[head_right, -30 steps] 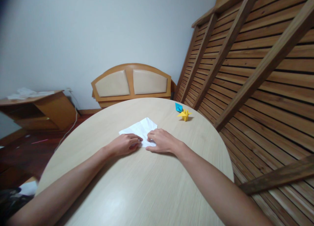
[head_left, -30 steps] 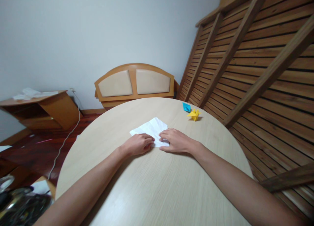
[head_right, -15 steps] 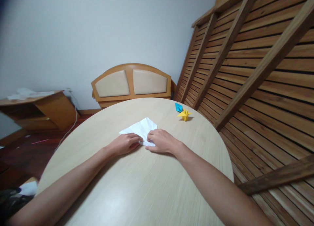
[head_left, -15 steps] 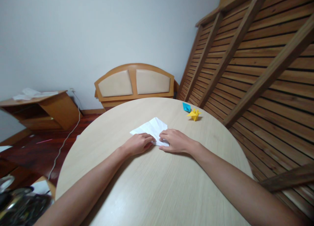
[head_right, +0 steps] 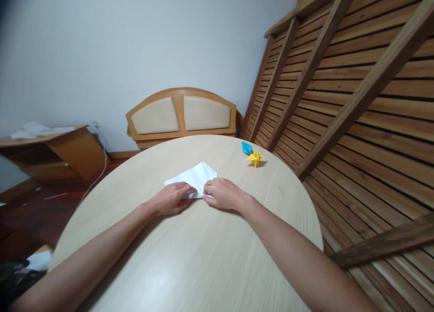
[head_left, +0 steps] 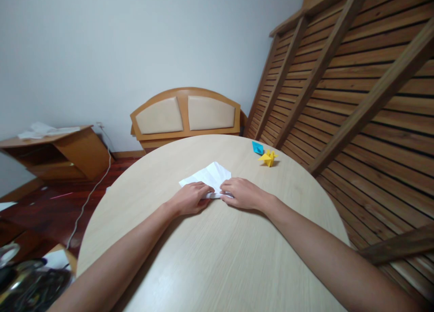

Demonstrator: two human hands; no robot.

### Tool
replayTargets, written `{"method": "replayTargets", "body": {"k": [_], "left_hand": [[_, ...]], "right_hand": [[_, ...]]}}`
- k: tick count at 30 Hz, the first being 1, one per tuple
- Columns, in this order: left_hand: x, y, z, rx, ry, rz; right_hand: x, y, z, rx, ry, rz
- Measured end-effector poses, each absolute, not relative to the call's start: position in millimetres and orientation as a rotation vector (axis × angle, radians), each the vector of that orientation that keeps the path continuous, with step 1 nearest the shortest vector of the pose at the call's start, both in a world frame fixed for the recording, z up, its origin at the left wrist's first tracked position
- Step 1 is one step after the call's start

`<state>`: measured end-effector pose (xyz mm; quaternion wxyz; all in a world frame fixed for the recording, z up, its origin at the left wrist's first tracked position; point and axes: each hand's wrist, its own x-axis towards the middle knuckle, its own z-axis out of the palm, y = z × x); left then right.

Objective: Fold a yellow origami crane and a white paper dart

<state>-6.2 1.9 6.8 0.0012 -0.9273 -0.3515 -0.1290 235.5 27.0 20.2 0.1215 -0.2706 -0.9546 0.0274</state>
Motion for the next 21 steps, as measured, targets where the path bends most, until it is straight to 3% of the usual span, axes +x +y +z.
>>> {"method": "replayTargets", "body": {"k": [16,21], "left_hand": [[-6.0,7.7,1.9,-2.817,-1.002,-0.38],[-8.2,10.4,-1.9,-2.722,-1.168,-0.487]], "right_hand": [[241.8,26.9,23.5,-0.757,-2.809,0.155],[243.2,28.7,23.7,-0.752,-2.791,0.22]]}}
